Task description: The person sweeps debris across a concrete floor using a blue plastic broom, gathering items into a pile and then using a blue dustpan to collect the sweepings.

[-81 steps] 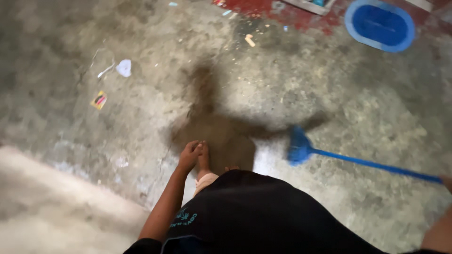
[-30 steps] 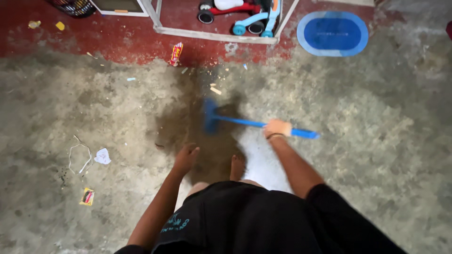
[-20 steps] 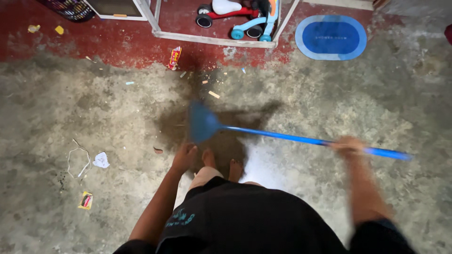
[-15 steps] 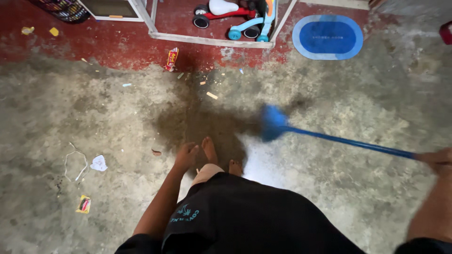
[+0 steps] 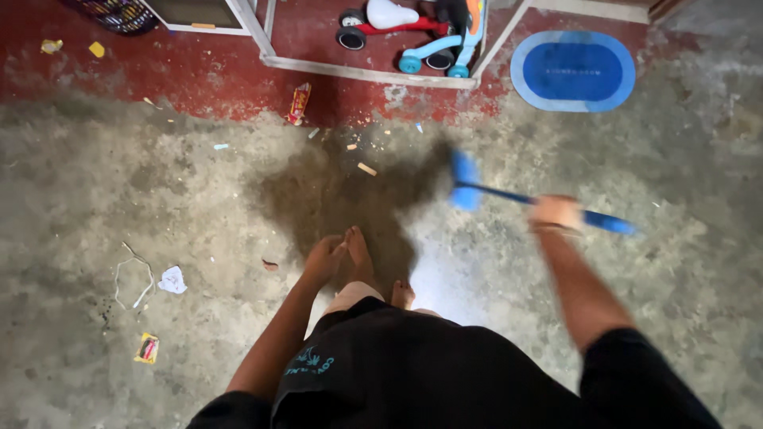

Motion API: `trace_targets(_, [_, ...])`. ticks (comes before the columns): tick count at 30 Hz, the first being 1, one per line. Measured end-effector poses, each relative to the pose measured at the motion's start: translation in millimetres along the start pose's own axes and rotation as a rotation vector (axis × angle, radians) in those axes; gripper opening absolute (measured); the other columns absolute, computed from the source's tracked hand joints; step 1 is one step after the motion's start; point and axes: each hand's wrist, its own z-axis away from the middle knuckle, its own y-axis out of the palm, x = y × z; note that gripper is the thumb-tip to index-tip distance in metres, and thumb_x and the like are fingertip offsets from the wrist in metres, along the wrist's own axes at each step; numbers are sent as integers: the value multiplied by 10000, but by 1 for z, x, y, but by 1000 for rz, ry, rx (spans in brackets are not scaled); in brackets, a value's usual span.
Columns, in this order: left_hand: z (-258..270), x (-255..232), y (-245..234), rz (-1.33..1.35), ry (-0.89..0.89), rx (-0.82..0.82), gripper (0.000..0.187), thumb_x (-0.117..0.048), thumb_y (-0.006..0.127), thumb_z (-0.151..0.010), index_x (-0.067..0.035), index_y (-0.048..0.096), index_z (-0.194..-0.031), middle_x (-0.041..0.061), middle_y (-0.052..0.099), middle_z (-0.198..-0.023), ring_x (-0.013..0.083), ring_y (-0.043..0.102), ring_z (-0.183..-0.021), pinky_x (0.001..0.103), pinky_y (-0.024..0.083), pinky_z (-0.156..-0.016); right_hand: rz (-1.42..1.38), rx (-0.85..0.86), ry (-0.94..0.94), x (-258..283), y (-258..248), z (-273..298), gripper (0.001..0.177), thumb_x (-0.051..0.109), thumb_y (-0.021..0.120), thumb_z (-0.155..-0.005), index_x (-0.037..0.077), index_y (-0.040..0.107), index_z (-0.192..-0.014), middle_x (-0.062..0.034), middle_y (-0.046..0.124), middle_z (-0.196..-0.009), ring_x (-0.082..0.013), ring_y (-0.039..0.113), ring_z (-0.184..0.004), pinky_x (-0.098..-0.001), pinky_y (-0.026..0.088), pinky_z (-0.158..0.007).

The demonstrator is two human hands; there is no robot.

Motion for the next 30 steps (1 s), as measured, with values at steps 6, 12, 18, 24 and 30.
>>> trace_targets(6, [-36, 11, -34, -30, -32, -38, 489, -397, 653, -952, -50, 638, -1297, 196, 706, -1210, 332, 682, -1119, 413, 522, -944, -228, 63, -328, 232, -93, 7, 224, 253, 609, -884, 151, 808, -895, -134, 775, -924, -339, 744, -887, -472, 560, -759])
trace_targets(12, [-112, -2, -82, -48, 63, -57, 433, -349, 673, -959, -43, 675, -1266, 183, 731, -1173, 300, 704, -1052, 395, 534, -917, -375, 170, -286, 166, -128, 28, 430, 518, 651, -903, 108, 772, -941, -139, 757, -962, -351, 712, -971, -493, 530, -861])
trace_targets(18, [-192, -52, -70, 124, -55, 180, 456, -341, 677, -958, -21, 636, -1281, 130, 755, -980, 199, 725, -845, 343, 568, -804, -369, 171, 142, -60, -97, 109, 372, 542, 744, -777, 197, 774, -912, -86, 752, -964, -311, 708, -973, -455, 565, -876])
trace_targets(24, [-244, -135, 20, 6, 125, 391, 437, -341, 642, -975, -45, 629, -1296, 83, 723, -1034, 154, 713, -867, 297, 547, -808, 76, 404, 623, -187, -85, 211, 443, 649, 582, -931, 307, 814, -1089, 6, 802, -1104, -214, 738, -1083, -361, 541, -946])
trace_targets(30, [-275, -216, 136, 339, 158, 712, 368, -219, 629, -1006, -2, 597, -1301, 52, 693, -1102, 144, 686, -1000, 314, 589, -827, 222, 306, 1047, -295, -7, 245, 302, 415, 628, -890, 243, 828, -1037, -44, 767, -1170, -224, 695, -1076, -402, 411, -923])
